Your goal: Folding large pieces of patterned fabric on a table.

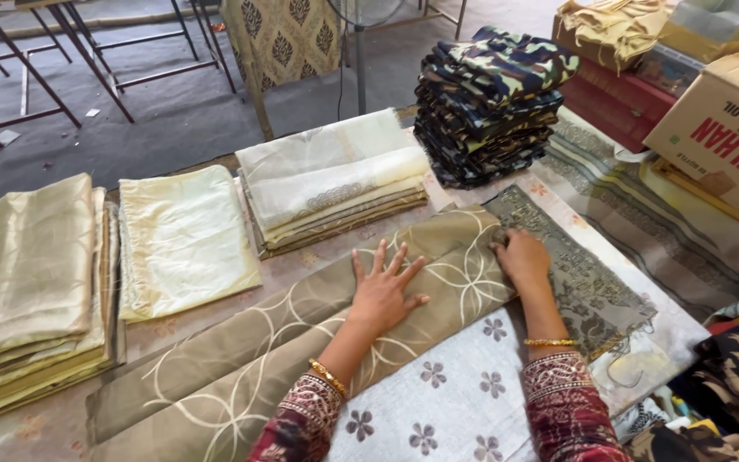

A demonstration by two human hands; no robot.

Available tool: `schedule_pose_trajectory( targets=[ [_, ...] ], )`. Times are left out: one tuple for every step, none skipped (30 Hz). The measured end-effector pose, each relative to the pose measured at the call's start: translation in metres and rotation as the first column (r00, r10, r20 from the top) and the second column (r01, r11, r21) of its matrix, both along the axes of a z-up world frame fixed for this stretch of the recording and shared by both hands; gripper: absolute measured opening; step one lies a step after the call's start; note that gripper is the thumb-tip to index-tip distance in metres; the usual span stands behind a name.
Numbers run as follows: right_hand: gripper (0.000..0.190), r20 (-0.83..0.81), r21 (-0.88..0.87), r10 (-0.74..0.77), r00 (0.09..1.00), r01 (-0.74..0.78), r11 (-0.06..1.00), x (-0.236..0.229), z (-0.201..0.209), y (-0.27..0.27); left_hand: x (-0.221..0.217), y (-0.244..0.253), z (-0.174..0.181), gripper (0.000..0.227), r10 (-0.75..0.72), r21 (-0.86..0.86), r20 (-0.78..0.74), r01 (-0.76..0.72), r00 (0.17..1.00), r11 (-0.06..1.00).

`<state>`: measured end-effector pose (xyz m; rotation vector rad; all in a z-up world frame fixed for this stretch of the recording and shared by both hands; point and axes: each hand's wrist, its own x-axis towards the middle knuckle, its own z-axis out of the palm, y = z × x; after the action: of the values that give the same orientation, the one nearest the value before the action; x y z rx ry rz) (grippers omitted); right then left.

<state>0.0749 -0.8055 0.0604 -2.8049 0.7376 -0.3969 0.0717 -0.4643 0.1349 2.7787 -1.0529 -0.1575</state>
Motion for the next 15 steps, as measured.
schedule_pose_trajectory(
  targets=[
    [0.043, 0.059, -0.061, 0.029, 0.998, -0.026, 0.998, 0.002, -0.007, -0.001, 0.007, -0.006, -0.016, 0.076, 0.017, -0.005, 0.008, -0.017, 1.0, 1.0],
    [0.043, 0.062, -0.061, 0.027, 0.998, -0.023, 0.998, 0.001, -0.001, -0.002, 0.008, -0.007, -0.023, 0.076, 0.014, -0.006, 0.01, -0.014, 1.0, 1.0],
    [0.046, 0.102, -0.004, 0.037, 0.994, -0.037, 0.999, 0.0, 0.003, 0.0, 0.009, -0.006, -0.031, 0.078, 0.054, -0.024, -0.01, -0.054, 0.998, 0.998],
    [0.049, 0.142, 0.054, 0.045, 0.989, -0.053, 0.997, -0.001, 0.007, 0.001, 0.01, -0.006, -0.039, 0.08, 0.094, -0.042, -0.031, -0.095, 0.995, 0.995],
    [0.049, 0.14, 0.06, 0.043, 0.989, -0.052, 0.997, -0.004, 0.016, 0.001, 0.012, -0.006, -0.042, 0.08, 0.093, -0.036, -0.033, -0.094, 0.995, 0.995],
    [0.057, 0.058, 0.198, 0.023, 0.998, -0.034, 0.98, -0.006, 0.024, 0.001, 0.015, -0.006, -0.045, 0.081, 0.091, -0.052, -0.013, -0.091, 0.996, 0.994],
    [0.066, -0.032, 0.328, 0.019, 0.999, -0.007, 0.945, -0.009, 0.032, 0.002, 0.014, -0.005, -0.05, 0.082, 0.093, -0.07, 0.001, -0.093, 0.996, 0.993],
    [0.066, -0.041, 0.331, 0.022, 0.999, -0.007, 0.944, -0.014, 0.031, -0.002, 0.012, -0.006, -0.049, 0.082, 0.096, -0.066, -0.007, -0.096, 0.995, 0.993],
    [0.068, -0.023, 0.547, 0.076, 0.997, -0.051, 0.835, -0.015, 0.032, -0.005, 0.012, -0.006, -0.047, 0.081, 0.094, -0.071, -0.011, -0.095, 0.995, 0.993],
    [0.07, 0.007, 0.731, 0.126, 0.992, -0.091, 0.677, -0.017, 0.034, -0.007, 0.011, -0.005, -0.045, 0.08, 0.093, -0.075, -0.014, -0.094, 0.996, 0.993],
    [0.07, 0.005, 0.732, 0.141, 0.99, -0.099, 0.674, -0.016, 0.031, -0.008, 0.015, -0.005, -0.053, 0.08, 0.108, -0.074, -0.016, -0.109, 0.994, 0.991],
    [0.068, 0.002, 0.779, 0.15, 0.989, -0.095, 0.62, -0.015, 0.027, -0.008, 0.017, -0.005, -0.061, 0.073, 0.095, -0.133, -0.011, -0.095, 0.995, 0.987],
    [0.068, 0.0, 0.822, 0.162, 0.987, -0.093, 0.563, -0.013, 0.025, -0.007, 0.021, -0.004, -0.069, 0.066, 0.085, -0.192, -0.001, -0.084, 0.996, 0.978],
    [0.068, 0.0, 0.822, 0.18, 0.984, -0.103, 0.56, -0.013, 0.023, -0.006, 0.02, 0.005, -0.071, 0.066, 0.103, -0.192, -0.001, -0.102, 0.995, 0.976],
    [0.065, 0.056, 0.812, 0.136, 0.989, -0.125, 0.57, -0.012, 0.023, -0.005, 0.019, 0.013, -0.072, 0.064, 0.075, -0.221, -0.023, -0.078, 0.997, 0.972]
  ],
)
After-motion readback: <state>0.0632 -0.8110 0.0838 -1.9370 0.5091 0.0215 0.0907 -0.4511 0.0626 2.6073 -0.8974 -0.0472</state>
